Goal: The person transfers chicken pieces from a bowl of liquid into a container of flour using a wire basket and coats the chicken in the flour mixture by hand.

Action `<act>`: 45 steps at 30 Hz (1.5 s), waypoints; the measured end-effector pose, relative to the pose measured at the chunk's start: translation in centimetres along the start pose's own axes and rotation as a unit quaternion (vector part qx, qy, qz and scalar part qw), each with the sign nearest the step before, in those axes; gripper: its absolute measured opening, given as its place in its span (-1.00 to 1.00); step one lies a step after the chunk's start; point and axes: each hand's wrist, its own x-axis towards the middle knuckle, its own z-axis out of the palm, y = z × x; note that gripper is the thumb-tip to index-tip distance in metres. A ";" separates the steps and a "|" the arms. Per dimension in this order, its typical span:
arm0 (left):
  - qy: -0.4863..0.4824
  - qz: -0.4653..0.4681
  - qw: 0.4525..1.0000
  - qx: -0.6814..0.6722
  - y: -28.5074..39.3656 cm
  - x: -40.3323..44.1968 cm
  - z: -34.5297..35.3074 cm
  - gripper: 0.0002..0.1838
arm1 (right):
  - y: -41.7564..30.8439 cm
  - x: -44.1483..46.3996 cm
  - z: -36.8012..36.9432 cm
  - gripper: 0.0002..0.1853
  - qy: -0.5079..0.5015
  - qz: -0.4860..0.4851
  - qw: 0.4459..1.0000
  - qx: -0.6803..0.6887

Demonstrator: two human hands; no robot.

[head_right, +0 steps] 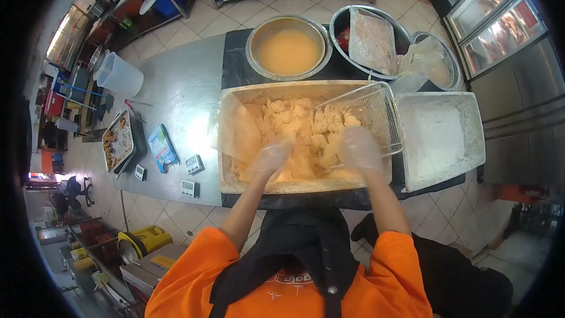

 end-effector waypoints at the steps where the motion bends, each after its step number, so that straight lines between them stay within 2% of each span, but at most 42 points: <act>1: -0.043 0.024 0.996 0.068 0.5 1.6 0.9 -0.64 | -0.5 0.1 2.8 -0.85 0.008 -0.034 0.999 -0.011; 2: -0.086 0.045 0.986 0.134 1.1 2.5 1.6 -0.67 | -1.8 -0.4 3.3 -0.85 0.009 -0.038 0.999 -0.013; 3: -0.082 0.043 0.987 0.132 1.9 2.6 2.2 -0.67 | -3.4 -1.0 3.7 -0.85 0.033 -0.023 0.999 -0.036; 4: -0.005 -0.001 0.995 0.099 2.6 2.8 2.7 -0.71 | -4.3 -0.9 4.0 -0.85 0.057 -0.009 0.997 -0.057; 5: 0.068 -0.046 0.994 0.066 3.1 2.7 3.3 -0.75 | -3.6 -0.9 4.5 -0.85 0.061 -0.090 0.990 -0.091; 6: 0.065 -0.049 0.995 0.065 3.5 2.7 3.9 -0.75 | -3.4 -0.8 4.1 -0.85 0.057 -0.092 0.990 -0.089; 8: 0.108 0.007 0.978 0.177 4.1 3.1 4.6 -0.82 | -2.9 -0.4 2.3 -0.83 -0.084 -0.064 0.994 -0.025; 9: 0.111 0.009 0.978 0.177 4.4 3.3 4.2 -0.82 | -2.4 -0.3 1.1 -0.83 -0.082 -0.063 0.994 -0.026; 11: 0.082 0.058 0.984 0.148 5.1 2.5 2.5 -0.87 | -1.7 -0.8 -0.5 -0.83 0.002 -0.056 0.996 0.066; 12: 0.077 0.059 0.984 0.150 5.5 1.6 1.6 -0.87 | -1.2 -1.3 0.1 -0.83 0.000 -0.053 0.996 0.069; 14: 0.113 0.101 0.981 0.120 6.0 1.1 -0.8 -0.89 | 0.3 -1.6 1.8 -0.84 0.079 -0.040 0.986 0.142; 18: 0.112 0.069 0.971 0.199 4.5 1.4 -2.5 -0.85 | 3.1 -1.6 5.0 -0.86 0.073 -0.084 0.987 0.112; 20: 0.143 0.083 0.985 0.047 5.5 1.2 -4.8 -0.78 | 2.3 -1.2 4.5 -0.86 0.121 -0.019 0.983 0.134; 21: 0.135 0.079 0.986 0.051 5.0 0.8 -4.6 -0.78 | 0.9 -1.5 3.0 -0.84 0.142 0.028 0.974 0.172; 22: 0.129 0.074 0.989 0.025 4.6 1.2 -4.3 -0.75 | 0.3 -1.1 1.5 -0.84 0.141 0.029 0.974 0.175; 23: 0.124 0.069 0.990 -0.004 4.3 1.3 -4.0 -0.72 | 0.0 -0.8 0.5 -0.78 0.057 0.086 0.940 0.325; 24: 0.124 0.067 0.990 -0.004 4.5 1.0 -4.5 -0.72 | -0.1 -0.5 0.0 -0.69 -0.028 0.139 0.875 0.462; 25: 0.037 0.050 0.997 -0.045 5.0 0.6 -5.4 -0.70 | -0.1 -0.1 1.2 -0.69 -0.027 0.138 0.876 0.462; 26: -0.051 0.033 0.995 -0.084 5.5 0.4 -6.1 -0.67 | 0.1 0.6 3.5 -0.66 -0.042 0.092 0.809 0.579; 27: -0.053 0.036 0.995 -0.083 5.8 0.4 -6.1 -0.67 | 0.0 0.9 4.8 -0.63 -0.056 0.045 0.725 0.685; 28: -0.079 0.068 0.995 -0.004 6.1 0.2 -6.0 -0.60 | -1.5 0.7 3.8 -0.63 -0.054 0.049 0.723 0.687; 29: -0.105 0.099 0.987 0.074 6.3 0.0 -5.7 -0.53 | -3.5 0.5 2.7 -0.61 -0.053 0.154 0.708 0.687; 30: -0.106 0.099 0.987 0.075 6.4 -0.3 -5.3 -0.53 | -4.7 0.4 2.0 -0.60 -0.052 0.256 0.686 0.679; 31: -0.075 -0.002 0.992 -0.103 6.5 -0.6 -4.8 -0.50 | -4.4 0.5 2.8 -0.60 -0.053 0.255 0.686 0.679; 32: -0.041 -0.104 0.954 -0.277 6.5 -0.8 -4.3 -0.47 | -3.9 0.6 4.2 -0.57 -0.060 0.252 0.668 0.698; 33: -0.040 -0.108 0.953 -0.279 6.1 -0.8 -3.7 -0.47 | -4.2 0.7 3.7 -0.56 -0.066 0.251 0.659 0.706; 34: -0.014 -0.166 0.831 -0.530 5.5 -0.6 -2.9 -0.47 | -4.6 0.8 3.1 -0.54 -0.072 0.250 0.650 0.714; 35: 0.014 -0.210 0.641 -0.738 4.9 -0.5 -2.2 -0.46 | -4.9 1.1 2.3 -0.53 -0.086 0.256 0.684 0.677; 36: 0.017 -0.210 0.639 -0.740 4.7 -0.4 -1.8 -0.46 | -5.3 1.4 1.3 -0.52 -0.100 0.261 0.718 0.638; 37: -0.010 -0.183 0.538 -0.823 4.6 -0.4 -1.3 -0.45 | -5.2 1.5 1.8 -0.52 -0.102 0.258 0.720 0.636; 38: -0.035 -0.154 0.426 -0.891 4.3 -0.6 -0.9 -0.42 | -5.0 1.4 2.9 -0.58 -0.083 0.179 0.737 0.647; 39: -0.032 -0.154 0.424 -0.892 3.9 -0.4 -0.8 -0.42 | -4.9 1.4 3.5 -0.63 -0.064 0.098 0.747 0.654; 40: -0.018 -0.165 0.370 -0.914 3.6 0.1 -1.2 -0.43 | -4.8 1.6 2.3 -0.63 -0.067 0.098 0.748 0.653; 42: -0.003 -0.173 0.310 -0.935 3.3 0.9 -2.1 -0.44 | -3.9 2.4 -0.5 -0.72 -0.100 0.157 0.844 0.503; 43: 0.018 -0.176 0.330 -0.927 3.8 1.1 -3.7 -0.46 | -3.4 2.5 0.6 -0.72 -0.102 0.155 0.846 0.500; 44: 0.038 -0.177 0.351 -0.919 3.8 1.2 -4.7 -0.49 | -2.9 2.6 2.9 -0.76 -0.062 0.000 0.977 0.204; 45: 0.039 -0.175 0.350 -0.919 3.1 1.4 -4.7 -0.49 | -2.8 2.7 4.9 -0.78 -0.013 -0.154 0.981 -0.117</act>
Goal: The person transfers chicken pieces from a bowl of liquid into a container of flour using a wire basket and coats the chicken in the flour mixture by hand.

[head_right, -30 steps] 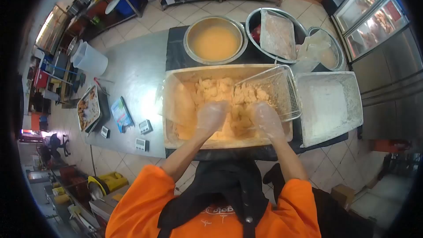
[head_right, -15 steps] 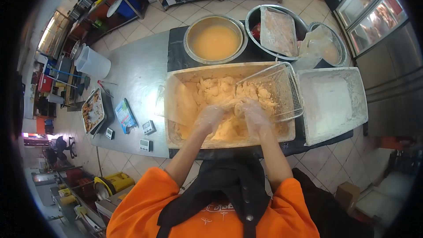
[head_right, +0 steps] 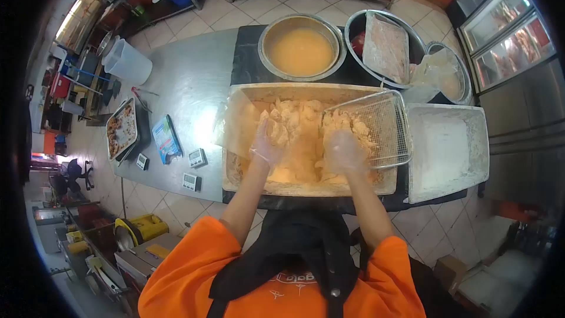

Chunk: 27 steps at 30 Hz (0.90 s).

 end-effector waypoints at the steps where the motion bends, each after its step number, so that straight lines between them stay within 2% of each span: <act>1: -0.029 0.015 0.997 0.071 0.5 0.4 -0.7 -0.52 | -0.9 0.2 1.0 -0.78 0.001 0.000 1.000 0.000; 2: -0.057 0.029 0.988 0.143 0.8 0.8 -1.4 -0.56 | -2.2 0.6 2.1 -0.81 -0.019 0.081 0.994 0.065; 3: -0.057 0.030 0.988 0.143 1.0 0.8 -1.6 -0.56 | -3.0 0.9 2.3 -0.83 -0.038 0.160 0.978 0.129; 5: -0.045 0.033 0.975 0.216 1.2 0.6 -2.2 -0.61 | -3.0 1.4 2.4 -0.85 -0.040 0.128 0.981 0.136; 7: -0.023 0.039 0.976 0.211 1.0 -0.6 -2.0 -0.63 | -2.3 1.0 3.0 -0.87 -0.048 0.096 0.984 0.143; 8: -0.004 0.043 0.978 0.206 0.8 -1.0 -2.0 -0.66 | -1.3 0.5 4.2 -0.87 0.019 0.070 0.992 0.105; 10: 0.012 0.030 0.980 0.199 0.5 -0.6 -3.2 -0.68 | 0.0 0.5 5.5 -0.87 0.087 0.040 0.993 0.069; 12: 0.028 0.012 0.980 0.199 -0.1 0.3 -4.5 -0.70 | 0.5 0.6 6.6 -0.85 0.092 0.095 0.980 0.152; 13: 0.018 0.011 0.982 0.188 -0.6 0.7 -4.9 -0.71 | -0.2 0.7 4.6 -0.85 0.091 0.098 0.979 0.155; 15: 0.007 0.007 0.984 0.180 -1.0 0.8 -4.9 -0.72 | -1.5 1.4 1.0 -0.86 0.000 0.144 0.976 0.163; 16: 0.031 -0.015 0.982 0.186 -0.9 0.4 -4.0 -0.72 | -2.1 1.7 1.1 -0.86 0.003 0.149 0.975 0.164; 18: 0.058 -0.039 0.978 0.196 -0.5 -0.7 -2.8 -0.71 | -3.4 2.1 1.5 -0.86 0.074 0.098 0.988 0.097; 19: 0.052 -0.008 0.967 0.248 -0.1 -1.2 -2.4 -0.73 | -3.6 1.9 1.2 -0.86 0.074 0.102 0.987 0.099; 20: 0.045 0.023 0.953 0.298 0.3 -1.5 -2.2 -0.75 | -3.5 1.8 0.8 -0.86 0.069 0.076 0.991 0.082; 22: 0.049 0.031 0.947 0.316 1.8 -0.4 -4.5 -0.75 | -2.9 2.0 1.3 -0.86 0.064 0.049 0.995 0.062; 24: 0.053 0.035 0.941 0.332 2.5 -0.1 -5.6 -0.76 | -1.8 2.2 2.7 -0.86 -0.005 -0.037 0.996 0.083; 25: 0.060 0.027 0.947 0.313 2.7 -0.5 -5.2 -0.77 | -1.6 2.1 2.1 -0.86 -0.006 -0.034 0.996 0.082; 27: 0.067 0.015 0.953 0.295 2.9 -0.6 -5.0 -0.78 | -1.2 1.4 -0.2 -0.83 -0.057 0.059 0.961 0.262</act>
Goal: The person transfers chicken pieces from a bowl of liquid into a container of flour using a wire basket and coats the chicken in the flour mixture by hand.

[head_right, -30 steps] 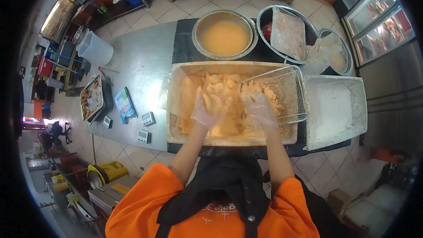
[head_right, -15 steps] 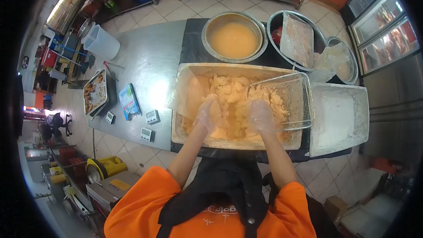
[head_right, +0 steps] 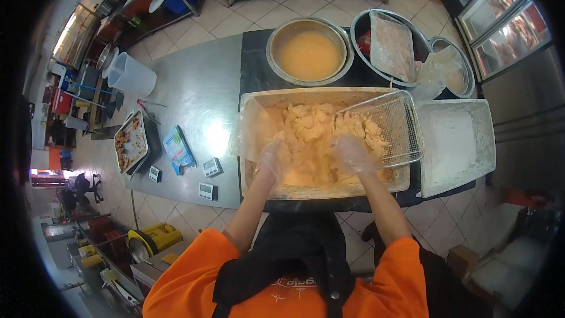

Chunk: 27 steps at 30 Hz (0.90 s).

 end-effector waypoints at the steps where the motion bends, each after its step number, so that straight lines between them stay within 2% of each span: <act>1: -0.005 -0.003 1.000 0.012 -0.2 0.1 -0.1 -0.76 | -0.4 -0.4 -0.5 -0.83 -0.001 0.005 1.000 0.000; 2: -0.009 -0.008 1.000 0.026 -0.4 0.0 -0.3 -0.73 | -0.8 -1.3 -0.6 -0.81 0.047 0.050 0.987 0.143; 3: -0.012 -0.018 0.999 0.031 -0.7 0.1 -0.6 -0.73 | -1.4 -2.3 -0.7 -0.79 0.096 0.096 0.950 0.281; 4: -0.021 -0.019 0.998 0.059 -0.9 0.3 -0.5 -0.74 | -3.2 -3.1 -1.5 -0.79 0.100 0.106 0.949 0.279; 6: -0.047 -0.024 0.995 0.090 -0.6 0.5 0.3 -0.75 | -6.9 -3.9 -2.7 -0.81 0.222 0.098 0.962 0.127; 9: -0.058 -0.031 0.990 0.124 0.5 0.0 1.0 -0.74 | -4.8 -3.4 2.2 -0.81 0.209 0.155 0.960 0.108; 13: -0.061 -0.059 0.987 0.137 2.2 0.0 1.8 -0.74 | -7.3 -4.2 2.4 -0.80 0.263 0.170 0.943 0.112; 14: -0.052 -0.056 0.988 0.137 2.5 -0.6 1.9 -0.74 | -9.0 -4.5 0.1 -0.80 0.225 0.260 0.895 0.283; 15: -0.058 -0.059 0.987 0.140 2.3 -0.5 1.5 -0.74 | -10.1 -4.4 -1.2 -0.80 0.183 0.336 0.812 0.442; 16: -0.077 -0.058 0.985 0.143 2.1 -0.2 1.3 -0.70 | -10.3 -4.2 -0.9 -0.80 0.191 0.338 0.810 0.439; 18: -0.110 -0.059 0.981 0.152 2.9 -0.7 2.2 -0.67 | -9.7 -3.6 0.9 -0.79 0.277 0.254 0.751 0.543; 19: -0.128 -0.023 0.943 0.306 4.3 -2.4 3.4 -0.61 | -9.0 -3.0 2.5 -0.79 0.291 0.259 0.746 0.541; 20: -0.146 0.017 0.880 0.453 5.0 -3.3 4.3 -0.54 | -8.0 -2.3 4.6 -0.75 0.277 0.207 0.661 0.666; 21: -0.162 0.015 0.872 0.461 4.5 -3.1 5.0 -0.54 | -7.4 -1.6 6.3 -0.71 0.260 0.143 0.560 0.774; 22: -0.170 0.102 0.734 0.649 3.5 -2.9 5.7 -0.51 | -7.3 -0.9 7.8 -0.71 0.279 0.145 0.553 0.772; 23: -0.181 0.145 0.642 0.731 3.4 -3.0 5.9 -0.49 | -7.7 -0.1 9.2 -0.67 0.287 0.102 0.443 0.843; 24: -0.183 0.191 0.541 0.798 3.2 -3.1 6.2 -0.48 | -8.5 0.3 9.2 -0.65 0.297 0.076 0.382 0.872; 25: -0.216 0.255 0.471 0.816 4.3 -3.3 6.0 -0.49 | -9.9 0.8 8.3 -0.63 0.305 0.049 0.320 0.896; 26: -0.247 0.318 0.398 0.825 5.4 -3.1 5.6 -0.49 | -11.0 0.9 7.3 -0.60 0.320 0.087 0.281 0.900; 27: -0.197 0.443 0.480 0.731 3.3 1.6 2.1 -0.45 | -11.9 0.8 6.2 -0.56 0.333 0.125 0.239 0.904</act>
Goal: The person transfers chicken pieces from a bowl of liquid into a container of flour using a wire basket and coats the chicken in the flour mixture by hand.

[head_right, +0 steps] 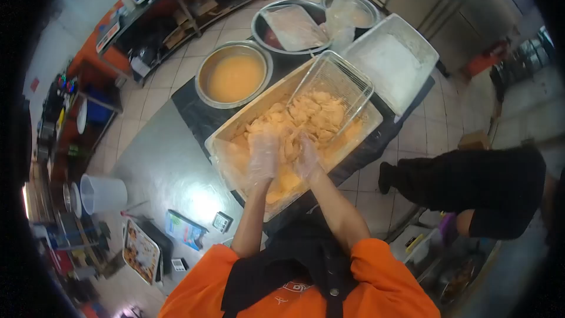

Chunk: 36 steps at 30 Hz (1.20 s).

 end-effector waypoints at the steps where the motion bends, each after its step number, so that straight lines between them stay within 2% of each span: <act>1: -0.021 -0.109 0.991 -0.071 1.6 0.2 -3.3 -0.44 | -0.2 -0.1 -0.1 -0.56 0.004 -0.011 1.000 0.012; 2: -0.038 -0.248 0.956 -0.152 3.5 0.5 -6.6 -0.43 | -0.5 -0.2 -0.3 -0.56 0.036 0.017 0.999 -0.019; 3: -0.046 -0.318 0.931 -0.175 4.3 0.5 -8.3 -0.42 | -0.7 -0.8 -0.7 -0.56 0.071 0.043 0.996 -0.046; 4: -0.053 -0.379 0.902 -0.199 5.0 0.7 -9.6 -0.41 | -0.9 -1.9 -0.2 -0.56 0.078 0.024 0.996 -0.030; 6: -0.039 -0.291 0.946 -0.138 1.0 0.0 -5.7 -0.40 | -2.1 -3.7 0.9 -0.59 0.001 -0.005 1.000 0.025; 8: -0.029 -0.175 0.982 -0.063 -3.1 -0.6 -1.5 -0.43 | -3.1 -4.7 -0.5 -0.61 -0.016 0.024 0.992 0.122; 9: -0.055 -0.042 0.998 -0.010 -5.6 -1.3 0.6 -0.47 | -3.7 -5.0 -1.3 -0.64 -0.012 0.001 0.992 0.123; 10: -0.069 0.087 0.993 0.040 -7.8 -1.7 2.8 -0.51 | -4.6 -5.0 -2.6 -0.66 0.019 -0.008 0.996 0.083; 11: -0.051 0.224 0.970 0.082 -10.0 -1.4 4.9 -0.55 | -5.5 -5.8 -3.6 -0.67 0.025 -0.031 0.995 0.097; 12: -0.160 0.106 0.979 0.065 -9.7 -1.5 5.7 -0.53 | -6.5 -7.5 -4.4 -0.69 0.026 -0.049 0.992 0.109; 13: -0.277 -0.025 0.941 0.194 -2.9 -1.4 2.8 -0.52 | -7.8 -10.4 -4.7 -0.71 0.056 -0.062 0.994 0.066; 14: -0.265 -0.012 0.939 0.219 -2.9 -1.1 3.6 -0.52 | -7.9 -10.5 -6.4 -0.71 0.039 -0.074 0.992 0.089; 15: -0.227 0.048 0.952 0.198 -3.2 -0.8 4.7 -0.52 | -8.1 -12.1 -8.0 -0.69 -0.008 -0.121 0.992 0.047; 17: -0.186 0.140 0.957 0.176 -2.9 -0.3 7.5 -0.53 | -7.6 -16.6 -11.7 -0.66 0.019 -0.207 0.976 0.060; 19: -0.184 0.198 0.948 0.169 -0.8 0.2 9.5 -0.53 | -5.7 -20.8 -15.9 -0.66 0.096 -0.252 0.961 0.068; 20: -0.186 0.221 0.943 0.168 0.4 0.3 10.3 -0.53 | -4.3 -22.5 -18.0 -0.70 0.174 -0.274 0.938 0.119; 21: -0.187 0.239 0.939 0.163 1.4 0.3 10.8 -0.53 | -2.4 -24.3 -20.6 -0.72 0.176 -0.301 0.921 0.175; 24: -0.200 0.280 0.925 0.164 4.1 0.0 12.3 -0.53 | 3.0 -32.3 -24.5 -0.79 0.158 -0.412 0.848 0.293; 26: -0.211 0.295 0.917 0.168 5.6 -0.7 12.9 -0.53 | 3.9 -41.2 -21.0 -0.88 0.247 -0.502 0.753 0.347; 28: -0.222 0.305 0.910 0.175 6.9 -1.6 13.3 -0.53 | 3.6 -50.5 -18.2 -0.82 0.492 -0.481 0.673 0.272; 30: -0.234 0.312 0.902 0.184 7.8 -2.2 13.6 -0.54 | 4.8 -58.6 -14.7 -0.75 0.611 -0.554 0.537 0.177; 31: -0.238 0.315 0.900 0.186 8.0 -2.4 13.6 -0.54 | 7.0 -63.3 -15.3 -0.74 0.546 -0.612 0.553 0.147; 32: -0.244 0.317 0.897 0.190 8.1 -2.5 13.7 -0.54 | 8.1 -66.0 -16.0 -0.75 0.604 -0.646 0.429 0.186; 33: -0.246 0.314 0.896 0.193 8.2 -2.7 13.7 -0.54 | 7.2 -69.5 -13.7 -0.77 0.701 -0.571 0.394 0.164; 34: -0.249 0.311 0.896 0.197 8.2 -2.7 13.6 -0.54 | 7.6 -72.5 -14.9 -0.83 0.742 -0.561 0.334 0.154; 36: -0.253 0.301 0.897 0.201 7.9 -2.6 13.2 -0.54 | 9.1 -78.2 -18.2 -0.81 0.811 -0.493 0.292 0.121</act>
